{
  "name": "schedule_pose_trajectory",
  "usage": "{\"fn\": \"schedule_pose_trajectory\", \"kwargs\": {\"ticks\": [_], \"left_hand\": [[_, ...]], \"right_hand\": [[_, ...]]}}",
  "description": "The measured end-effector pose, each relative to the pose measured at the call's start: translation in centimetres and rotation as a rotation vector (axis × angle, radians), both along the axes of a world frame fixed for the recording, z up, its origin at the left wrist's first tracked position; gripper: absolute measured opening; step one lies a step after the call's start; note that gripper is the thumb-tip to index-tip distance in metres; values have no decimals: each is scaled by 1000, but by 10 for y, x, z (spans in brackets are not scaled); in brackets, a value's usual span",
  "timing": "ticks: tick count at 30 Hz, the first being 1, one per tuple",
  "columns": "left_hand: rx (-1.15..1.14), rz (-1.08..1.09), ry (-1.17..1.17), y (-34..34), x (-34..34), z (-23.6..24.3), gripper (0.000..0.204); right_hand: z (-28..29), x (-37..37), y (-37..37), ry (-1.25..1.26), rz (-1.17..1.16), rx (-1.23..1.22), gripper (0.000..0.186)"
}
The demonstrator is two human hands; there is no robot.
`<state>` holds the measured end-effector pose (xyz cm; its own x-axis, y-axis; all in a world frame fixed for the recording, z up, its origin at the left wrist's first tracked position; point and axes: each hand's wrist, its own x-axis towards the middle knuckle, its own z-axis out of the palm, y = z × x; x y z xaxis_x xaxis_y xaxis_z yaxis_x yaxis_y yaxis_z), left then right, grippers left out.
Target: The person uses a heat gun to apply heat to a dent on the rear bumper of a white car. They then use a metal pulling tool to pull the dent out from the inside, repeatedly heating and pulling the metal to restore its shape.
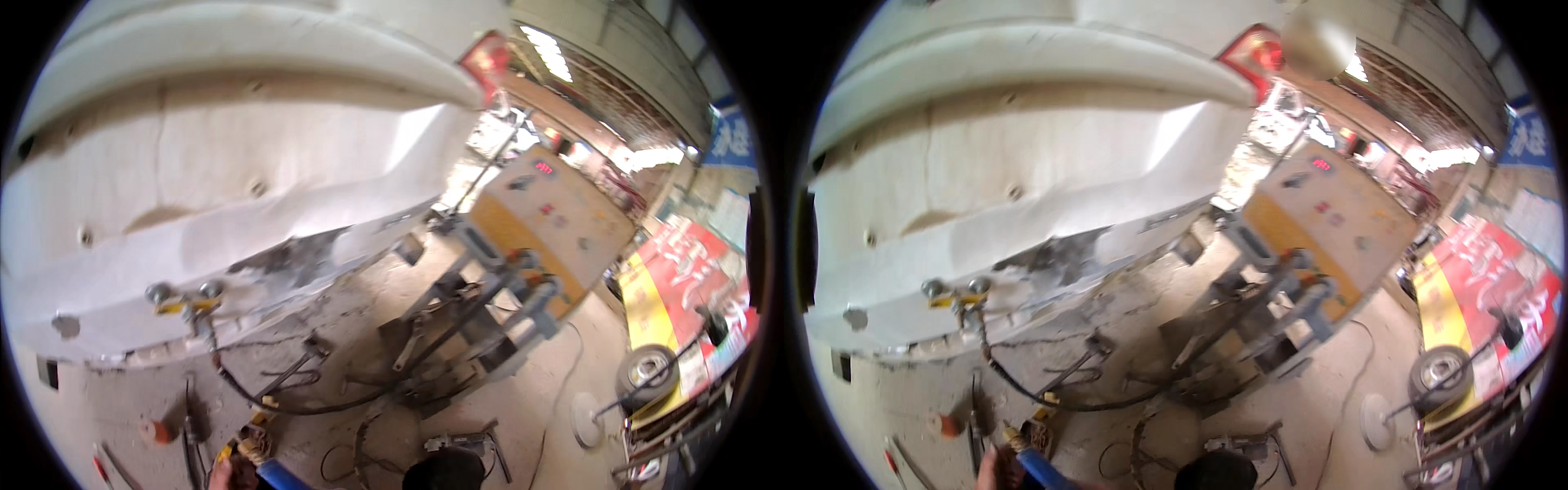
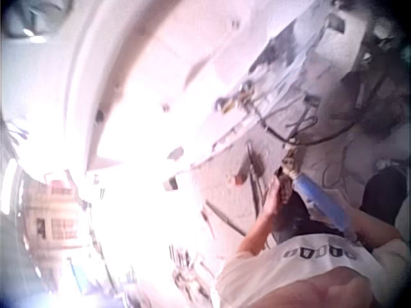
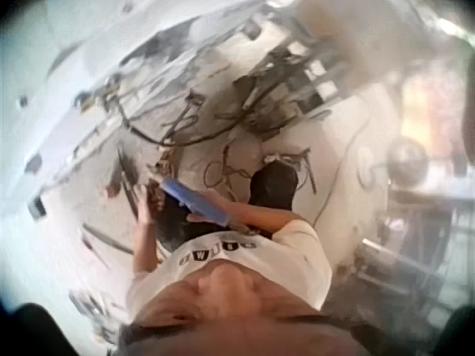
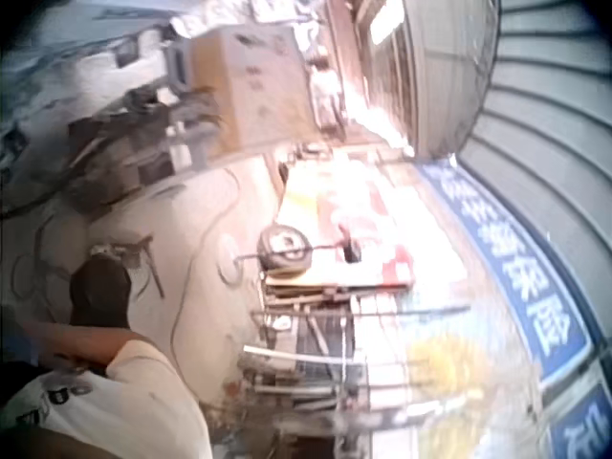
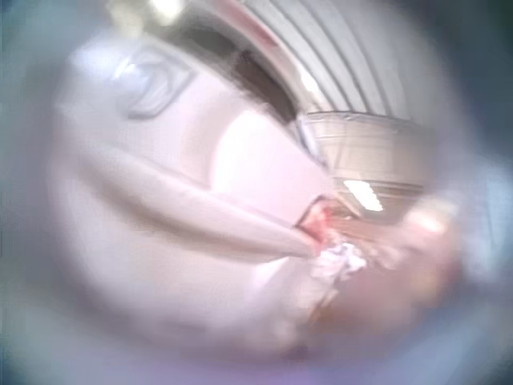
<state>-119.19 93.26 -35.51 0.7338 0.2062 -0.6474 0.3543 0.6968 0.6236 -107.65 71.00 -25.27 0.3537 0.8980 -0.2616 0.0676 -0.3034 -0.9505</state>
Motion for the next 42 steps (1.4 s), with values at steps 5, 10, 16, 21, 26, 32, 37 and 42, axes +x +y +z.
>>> {"fn": "schedule_pose_trajectory", "kwargs": {"ticks": [5, 10, 16, 21, 26, 32, 37, 42], "left_hand": [[176, 137, -97, -51, 43, 53, 57], [274, 264, -131, -63, 51, 46, 45], [711, 336, -226, -97, 51, 91, 33], [848, 219, -317, -151, 60, 99, 26], [803, 343, -195, -174, 65, 99, 28], [889, 330, -290, -186, 91, 128, 22], [807, 249, -335, -170, 107, 139, 26], [870, 257, -490, -142, 116, 156, 30]], "right_hand": [[26, 5, -5, -155, 19, -44, 63], [-35, 35, -20, -595, 262, 175, 59], [103, 296, -10, -1160, -672, 89, 67], [224, 514, -85, -1326, -1543, -210, 82], [223, 534, -73, -1534, -1559, -363, 55], [221, 554, -96, -1656, -1323, -381, 53], [238, 547, -127, -1689, -1044, -509, 58], [196, 370, -33, -1260, -460, 4, 77]]}}
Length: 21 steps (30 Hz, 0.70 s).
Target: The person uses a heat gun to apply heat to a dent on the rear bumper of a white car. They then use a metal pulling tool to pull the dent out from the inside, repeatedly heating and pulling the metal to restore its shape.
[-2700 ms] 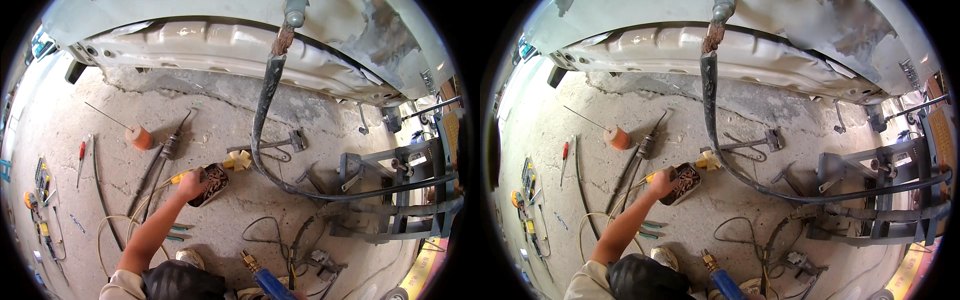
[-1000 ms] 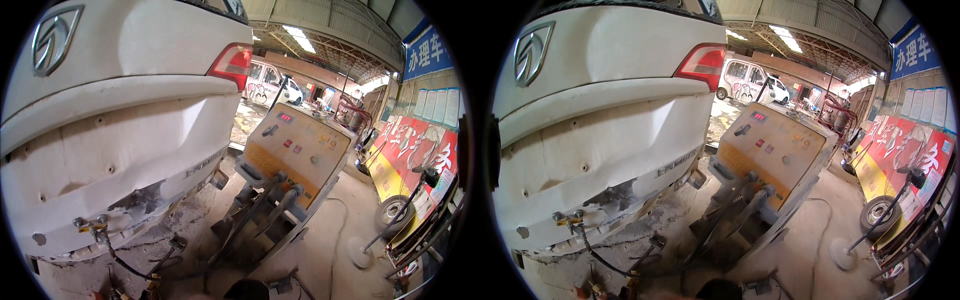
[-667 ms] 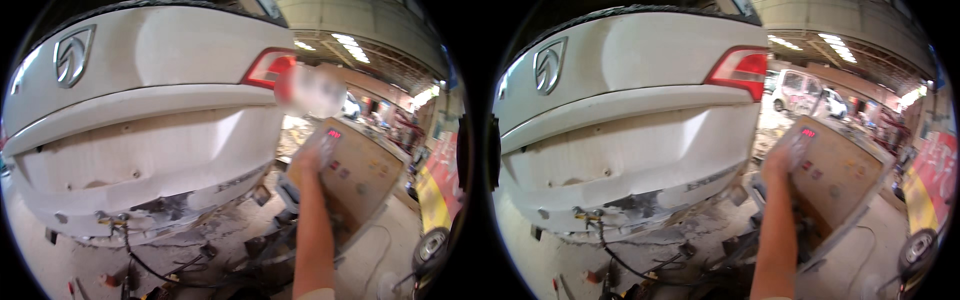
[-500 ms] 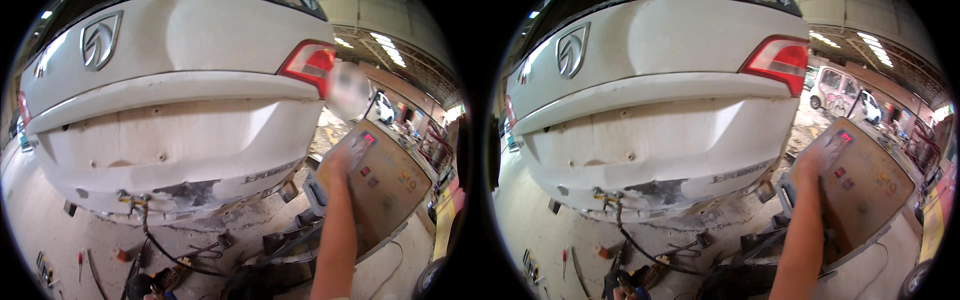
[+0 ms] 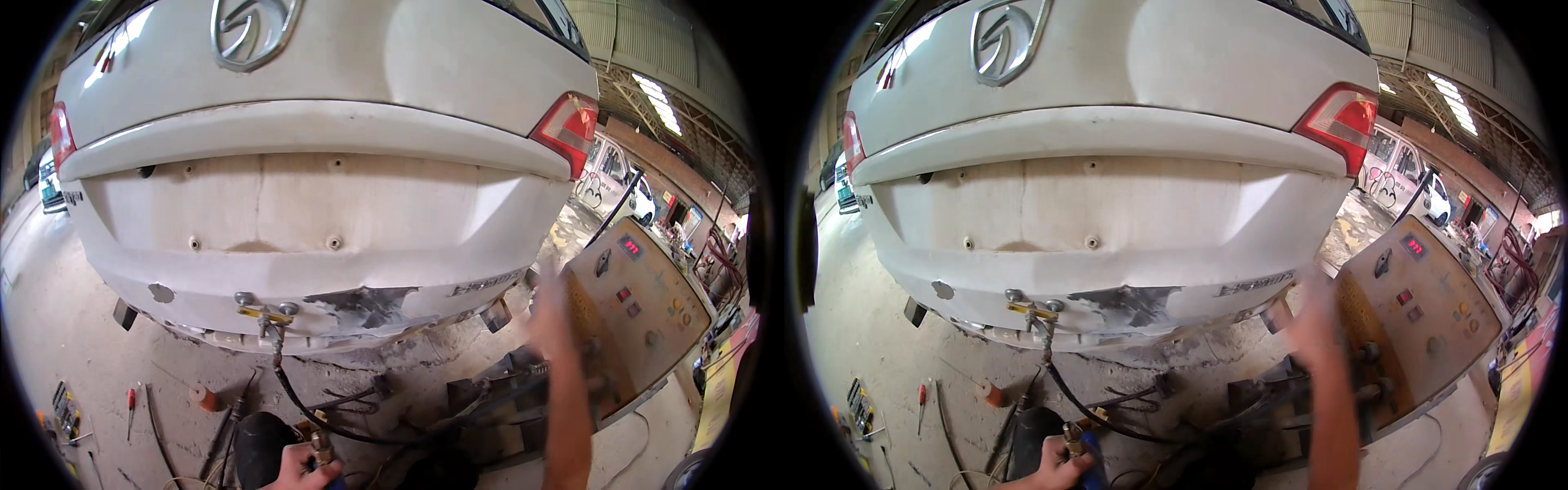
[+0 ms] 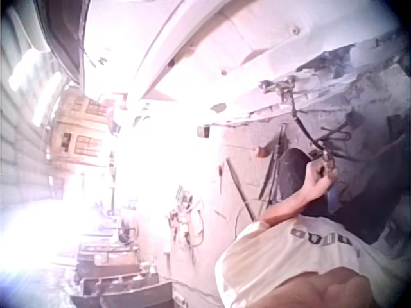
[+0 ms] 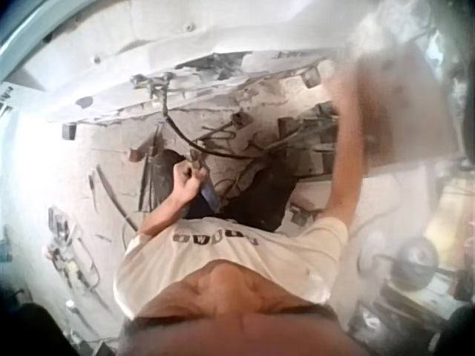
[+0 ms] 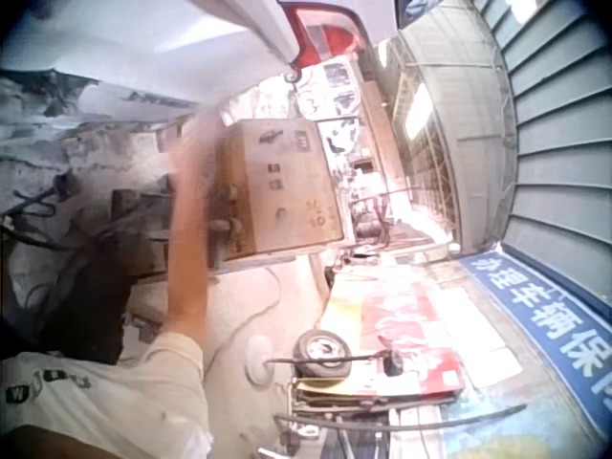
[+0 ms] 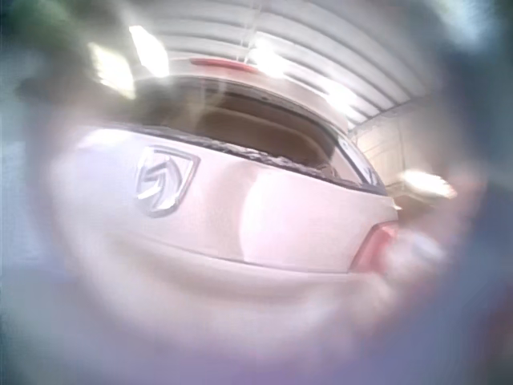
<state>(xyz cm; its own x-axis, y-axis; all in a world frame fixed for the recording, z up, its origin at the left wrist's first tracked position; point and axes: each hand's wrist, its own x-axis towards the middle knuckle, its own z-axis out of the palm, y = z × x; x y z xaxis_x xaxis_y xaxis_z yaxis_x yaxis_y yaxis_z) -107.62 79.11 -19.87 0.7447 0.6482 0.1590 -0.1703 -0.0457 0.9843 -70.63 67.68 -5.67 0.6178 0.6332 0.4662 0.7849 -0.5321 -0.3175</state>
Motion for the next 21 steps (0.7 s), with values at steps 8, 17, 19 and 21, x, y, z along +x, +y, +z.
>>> {"fn": "schedule_pose_trajectory", "kwargs": {"ticks": [8, 17, 19, 21], "left_hand": [[-133, -122, -129, 43, 42, 35, 29], [-343, -371, -118, 87, 49, 65, 36], [-738, -563, 15, 107, 53, 50, 36], [-809, -532, 55, 120, 53, 31, 32]], "right_hand": [[-214, -231, 31, 156, 525, 147, 62], [-141, -248, 54, 43, 361, 668, 23], [-131, -243, 33, 93, 226, 589, 25], [-97, -237, 21, 549, 335, 791, 27]]}}
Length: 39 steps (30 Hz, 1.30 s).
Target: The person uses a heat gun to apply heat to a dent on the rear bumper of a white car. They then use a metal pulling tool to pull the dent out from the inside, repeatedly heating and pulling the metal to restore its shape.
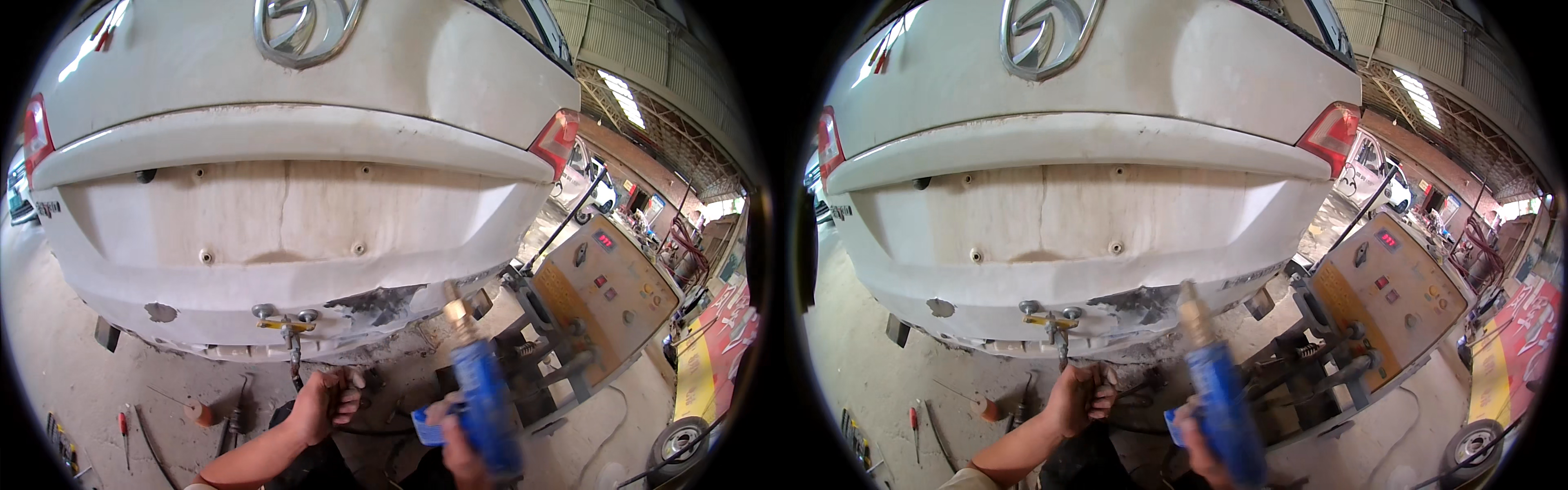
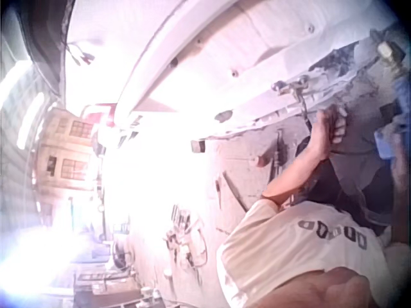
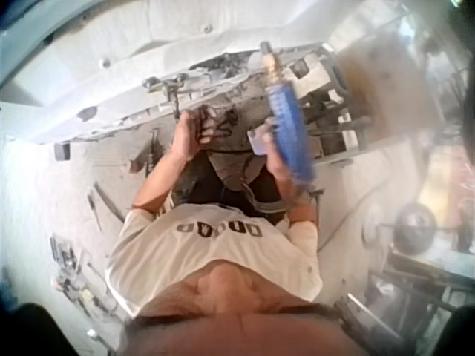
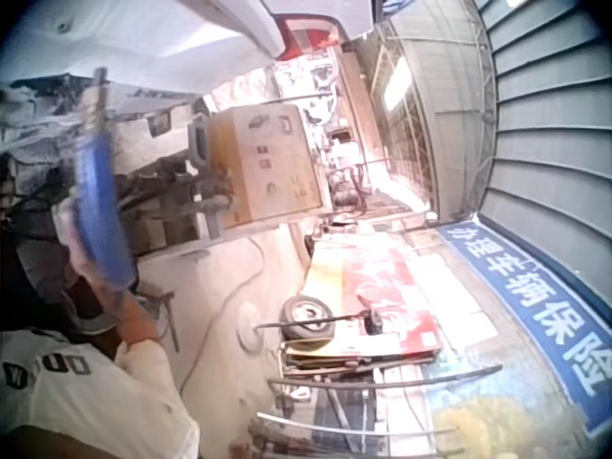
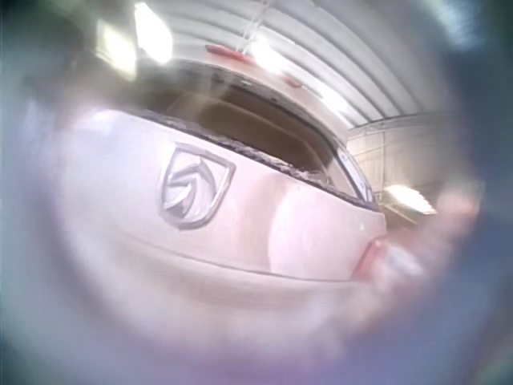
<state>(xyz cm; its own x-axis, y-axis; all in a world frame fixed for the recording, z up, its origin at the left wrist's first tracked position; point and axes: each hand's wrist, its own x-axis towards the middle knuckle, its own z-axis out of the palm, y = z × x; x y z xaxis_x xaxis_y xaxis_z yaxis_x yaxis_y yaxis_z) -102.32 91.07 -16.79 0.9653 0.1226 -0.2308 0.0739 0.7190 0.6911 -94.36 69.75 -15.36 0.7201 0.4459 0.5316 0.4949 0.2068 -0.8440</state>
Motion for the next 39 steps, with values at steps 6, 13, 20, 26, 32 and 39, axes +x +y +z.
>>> {"fn": "schedule_pose_trajectory", "kwargs": {"ticks": [6, 13, 20, 26, 32, 39], "left_hand": [[57, 1, -21, 15, -17, -13, 29], [-23, -1, -56, -4, 12, -31, 39], [-55, 123, -128, -26, 22, -57, 27], [274, 213, -206, -44, 34, -66, 25], [306, 277, -145, -53, 42, -69, 31], [554, 238, -96, -56, 50, -75, 31]], "right_hand": [[36, 12, -30, 679, 533, 291, 38], [-27, -35, -65, 596, 399, -111, 59], [-13, -51, -79, 511, 172, -294, 45], [-47, -50, -94, 348, 43, -242, 42], [-47, -48, -95, 394, 54, -250, 42], [-54, -50, -96, 423, 51, -259, 41]]}}
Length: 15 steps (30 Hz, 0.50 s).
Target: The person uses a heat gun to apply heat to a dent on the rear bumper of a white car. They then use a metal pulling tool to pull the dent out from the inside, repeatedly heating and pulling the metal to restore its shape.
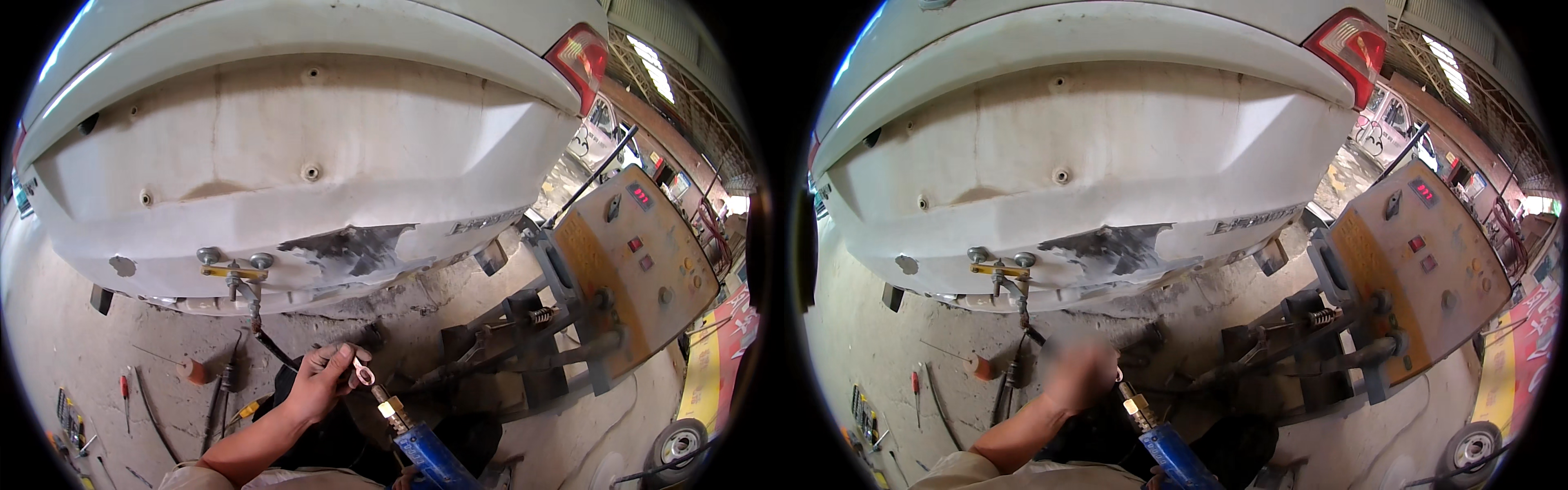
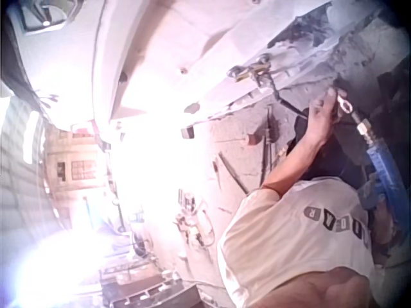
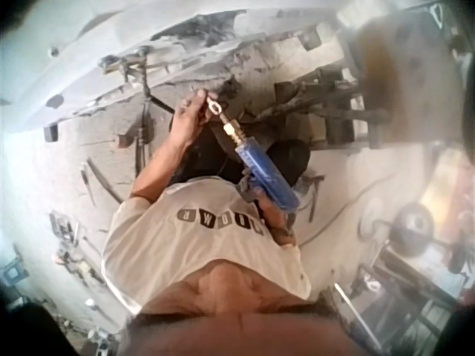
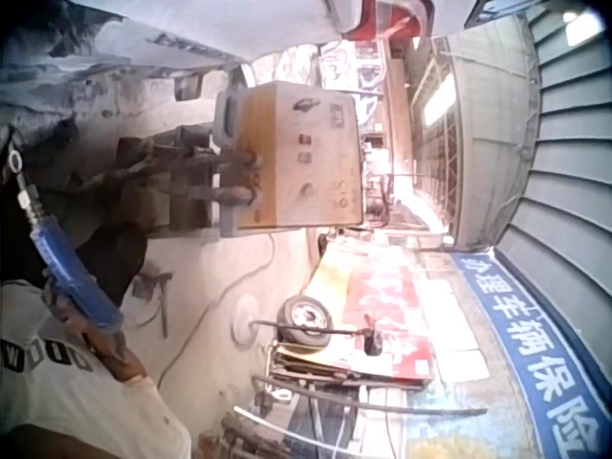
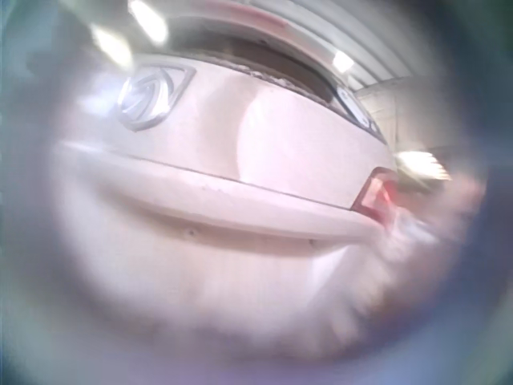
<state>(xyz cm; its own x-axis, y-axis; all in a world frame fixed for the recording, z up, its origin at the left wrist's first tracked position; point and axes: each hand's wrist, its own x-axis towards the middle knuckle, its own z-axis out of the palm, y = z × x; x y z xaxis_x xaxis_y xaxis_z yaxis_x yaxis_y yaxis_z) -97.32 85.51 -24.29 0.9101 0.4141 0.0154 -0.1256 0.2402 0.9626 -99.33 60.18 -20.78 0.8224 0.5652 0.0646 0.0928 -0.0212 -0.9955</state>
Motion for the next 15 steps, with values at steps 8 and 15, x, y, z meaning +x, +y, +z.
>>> {"fn": "schedule_pose_trajectory", "kwargs": {"ticks": [8, 15], "left_hand": [[-230, -100, -100, -10, -1, -2, 29], [-279, -179, -205, -18, 2, 2, 29]], "right_hand": [[3, -2, 2, -10, 2, -14, 41], [2, -3, 7, -47, 7, -11, 41]]}}
